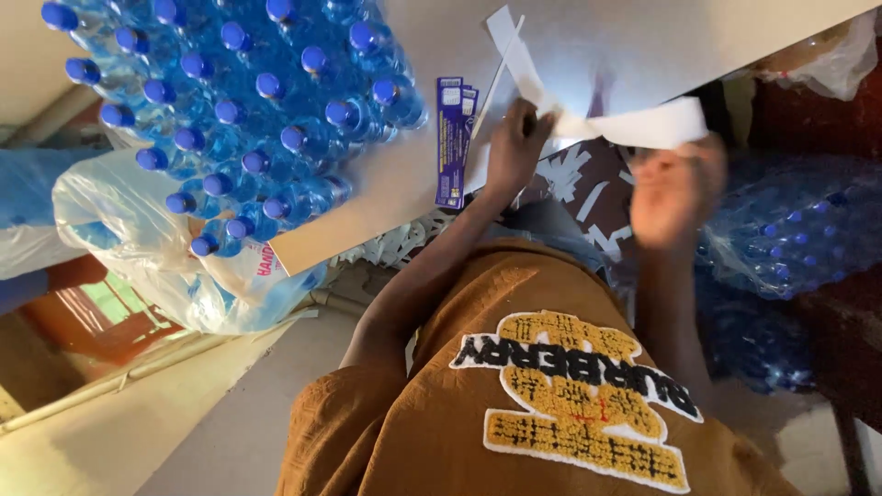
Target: Manually applying labels to plastic water bottles by wrapping them around the bottle body.
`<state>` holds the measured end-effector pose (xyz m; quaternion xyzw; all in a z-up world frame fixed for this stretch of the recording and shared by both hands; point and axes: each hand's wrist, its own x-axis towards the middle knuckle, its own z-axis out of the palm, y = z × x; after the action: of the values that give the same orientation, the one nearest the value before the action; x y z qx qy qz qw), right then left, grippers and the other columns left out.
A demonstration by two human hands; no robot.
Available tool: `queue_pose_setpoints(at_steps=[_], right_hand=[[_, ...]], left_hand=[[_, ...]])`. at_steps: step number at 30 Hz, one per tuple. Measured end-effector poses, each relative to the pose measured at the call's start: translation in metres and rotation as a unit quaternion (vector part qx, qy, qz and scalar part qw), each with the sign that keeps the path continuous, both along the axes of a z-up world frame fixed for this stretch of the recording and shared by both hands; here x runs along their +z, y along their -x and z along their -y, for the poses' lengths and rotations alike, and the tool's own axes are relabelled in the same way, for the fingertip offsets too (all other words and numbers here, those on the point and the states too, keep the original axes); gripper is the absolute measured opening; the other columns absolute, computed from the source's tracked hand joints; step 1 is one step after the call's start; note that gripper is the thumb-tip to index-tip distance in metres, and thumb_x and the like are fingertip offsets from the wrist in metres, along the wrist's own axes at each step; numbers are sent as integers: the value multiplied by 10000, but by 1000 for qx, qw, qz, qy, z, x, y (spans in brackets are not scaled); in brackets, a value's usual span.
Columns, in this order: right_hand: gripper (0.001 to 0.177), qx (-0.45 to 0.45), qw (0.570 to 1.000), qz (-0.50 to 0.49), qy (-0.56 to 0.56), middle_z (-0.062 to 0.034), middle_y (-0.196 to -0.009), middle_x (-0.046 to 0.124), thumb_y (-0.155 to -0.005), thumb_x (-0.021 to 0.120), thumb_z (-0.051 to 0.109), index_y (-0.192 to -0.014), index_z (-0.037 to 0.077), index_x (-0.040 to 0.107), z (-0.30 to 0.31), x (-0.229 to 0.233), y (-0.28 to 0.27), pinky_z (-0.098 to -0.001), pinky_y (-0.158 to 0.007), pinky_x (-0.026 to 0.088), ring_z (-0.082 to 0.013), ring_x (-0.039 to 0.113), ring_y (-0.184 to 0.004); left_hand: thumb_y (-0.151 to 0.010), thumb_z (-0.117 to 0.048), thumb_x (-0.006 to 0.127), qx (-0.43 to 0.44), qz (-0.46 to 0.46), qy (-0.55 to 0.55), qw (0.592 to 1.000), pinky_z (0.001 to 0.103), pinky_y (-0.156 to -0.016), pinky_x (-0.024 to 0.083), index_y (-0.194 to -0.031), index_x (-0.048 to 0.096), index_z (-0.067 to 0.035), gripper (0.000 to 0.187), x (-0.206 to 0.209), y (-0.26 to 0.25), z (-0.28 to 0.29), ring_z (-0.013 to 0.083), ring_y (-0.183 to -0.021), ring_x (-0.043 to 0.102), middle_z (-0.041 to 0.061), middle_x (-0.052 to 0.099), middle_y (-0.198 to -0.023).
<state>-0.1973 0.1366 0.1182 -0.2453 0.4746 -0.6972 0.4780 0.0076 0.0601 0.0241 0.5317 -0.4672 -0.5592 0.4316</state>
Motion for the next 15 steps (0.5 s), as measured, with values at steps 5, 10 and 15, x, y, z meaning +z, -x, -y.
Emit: queue_pose_setpoints(at_steps=[5, 10, 15], right_hand=[[201, -49, 996, 39, 61, 12, -902, 691, -1131, 746, 108, -1326, 142, 706, -32, 43, 84, -279, -663, 591, -106, 646, -755], [94, 25, 934, -326, -141, -69, -747, 544, -1055, 640, 72, -1142, 49, 614, -69, 43, 136, -320, -631, 440, -176, 577, -654], [73, 147, 916, -359, -106, -95, -700, 605, -1105, 728, 18, -1044, 17, 689, -71, 38, 134, -332, -575, 436, -185, 576, -577]], left_hand=[[-1074, -175, 567, -281, 427, 7, 860, 481, -590, 574, -1095, 645, -69, 133, -75, 31, -11, 307, -789, 737, 110, 748, -933], [-1042, -209, 585, -240, 492, 109, 830, 559, -781, 626, -1086, 736, -55, 220, -42, 76, -16, 418, -959, 752, 185, 778, -1061], [-1088, -311, 728, -271, 1, 61, 961, 547, -967, 513, -1352, 714, -44, 376, 130, 99, -26, 391, -1150, 680, 229, 750, -1254]])
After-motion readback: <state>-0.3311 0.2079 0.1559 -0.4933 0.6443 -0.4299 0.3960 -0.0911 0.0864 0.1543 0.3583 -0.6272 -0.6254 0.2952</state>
